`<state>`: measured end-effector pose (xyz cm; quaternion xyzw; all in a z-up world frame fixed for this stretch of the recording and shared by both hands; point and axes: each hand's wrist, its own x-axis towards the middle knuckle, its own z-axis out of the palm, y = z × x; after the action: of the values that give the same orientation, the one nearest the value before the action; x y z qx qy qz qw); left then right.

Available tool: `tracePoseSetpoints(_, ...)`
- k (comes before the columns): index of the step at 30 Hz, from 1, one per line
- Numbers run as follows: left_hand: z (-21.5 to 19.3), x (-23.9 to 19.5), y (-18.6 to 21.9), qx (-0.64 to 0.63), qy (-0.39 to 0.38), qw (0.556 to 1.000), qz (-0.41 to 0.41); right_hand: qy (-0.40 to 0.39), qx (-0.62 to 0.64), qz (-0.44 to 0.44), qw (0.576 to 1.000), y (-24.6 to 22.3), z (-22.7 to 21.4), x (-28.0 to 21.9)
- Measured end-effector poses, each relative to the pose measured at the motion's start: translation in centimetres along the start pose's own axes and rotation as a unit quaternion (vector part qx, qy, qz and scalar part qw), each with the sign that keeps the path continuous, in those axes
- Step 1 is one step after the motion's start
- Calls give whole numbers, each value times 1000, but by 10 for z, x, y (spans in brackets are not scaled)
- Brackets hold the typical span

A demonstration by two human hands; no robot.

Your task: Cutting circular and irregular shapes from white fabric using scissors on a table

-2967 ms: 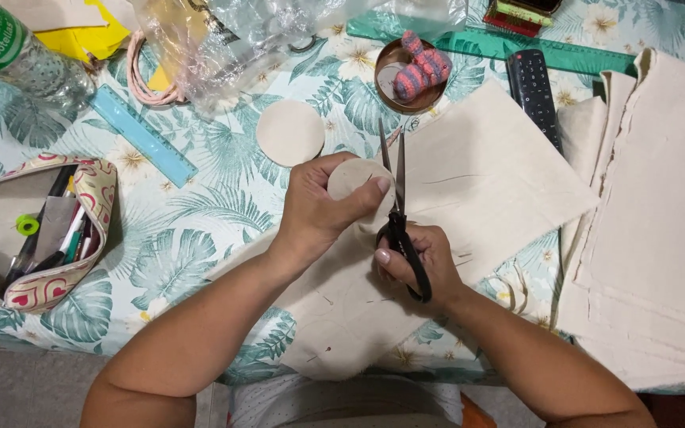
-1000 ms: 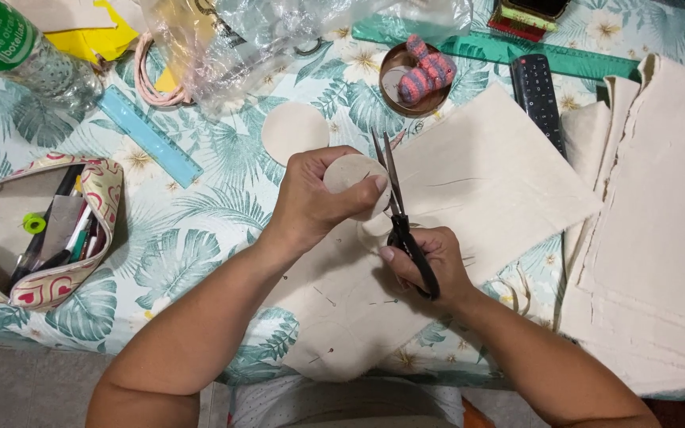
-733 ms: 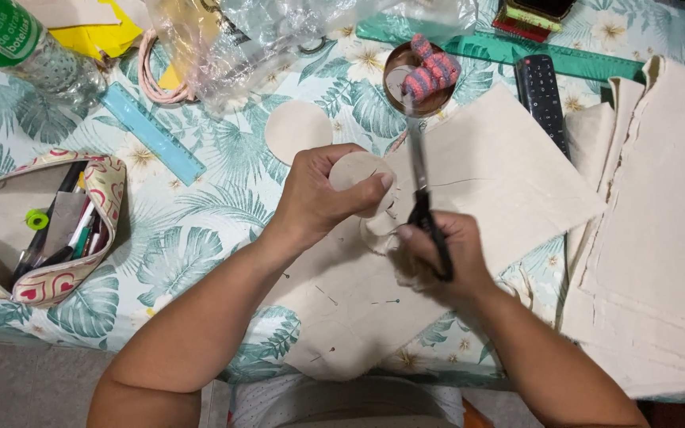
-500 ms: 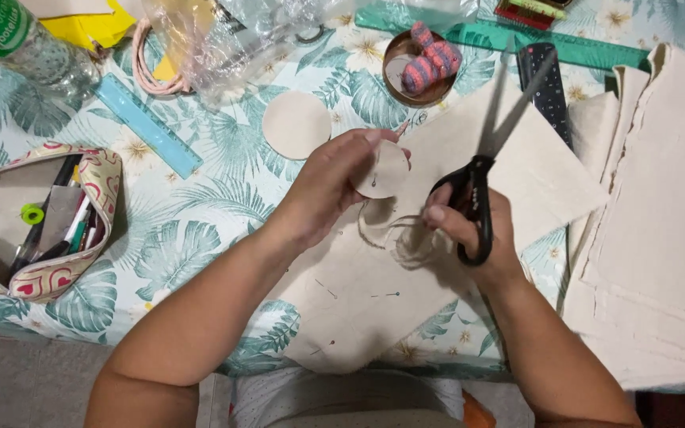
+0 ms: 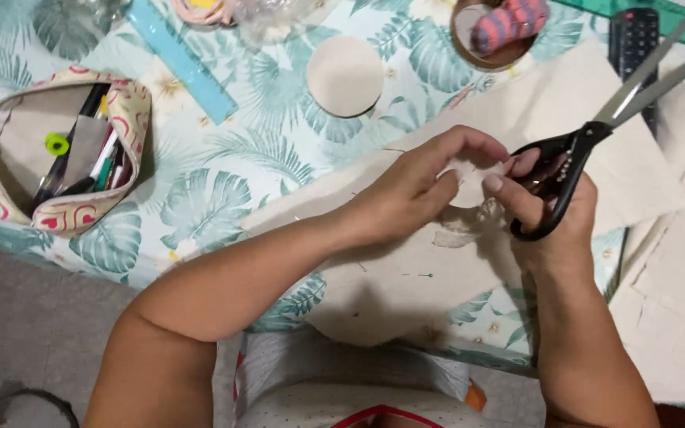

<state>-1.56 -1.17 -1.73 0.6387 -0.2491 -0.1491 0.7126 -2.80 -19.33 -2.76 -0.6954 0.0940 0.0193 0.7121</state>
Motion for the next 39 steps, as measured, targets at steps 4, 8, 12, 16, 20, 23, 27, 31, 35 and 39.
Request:
tracePoseSetpoints(4, -3, -1, 1, 30, 22, 999, 15, 11, -1, -7, 1000, 5, 4, -2)
tracePoseSetpoints(8, -7, 2, 18, 41, 48, 994, -90, 50, -27, -84, 995, 2, 8, -4)
tracePoseSetpoints(12, -1, 7, 17, -64, 110, 981, -147, 62, -93, -263, 958, 7, 3, -3)
tracePoseSetpoints(16, 0, 8, 26, -40, 132, 970, -202, 64, -117, -272, 953, 7, 3, -8)
tracePoseSetpoints(20, 4, 6, 16, -59, 101, 985, -128, -48, -150, -276, 948, 5, 9, -12)
tracePoseSetpoints(23, 5, 4, 15, -32, 96, 989, -112, -64, -146, -259, 953, 6, 12, -14)
tracePoseSetpoints(27, 8, 4, 13, 25, 86, 991, -99, -10, -147, -209, 967, 20, 7, -15)
tracePoseSetpoints(31, 5, -3, 1, 85, 116, 990, -11, -4, -116, -170, 979, 24, 14, -14)
tracePoseSetpoints(35, 2, -6, -2, 135, 118, 983, 27, -20, -64, -151, 986, 21, 20, -17)
tracePoseSetpoints(39, -3, -2, 1, 46, 134, 990, -18, -54, -155, -110, 980, 25, 14, -21)
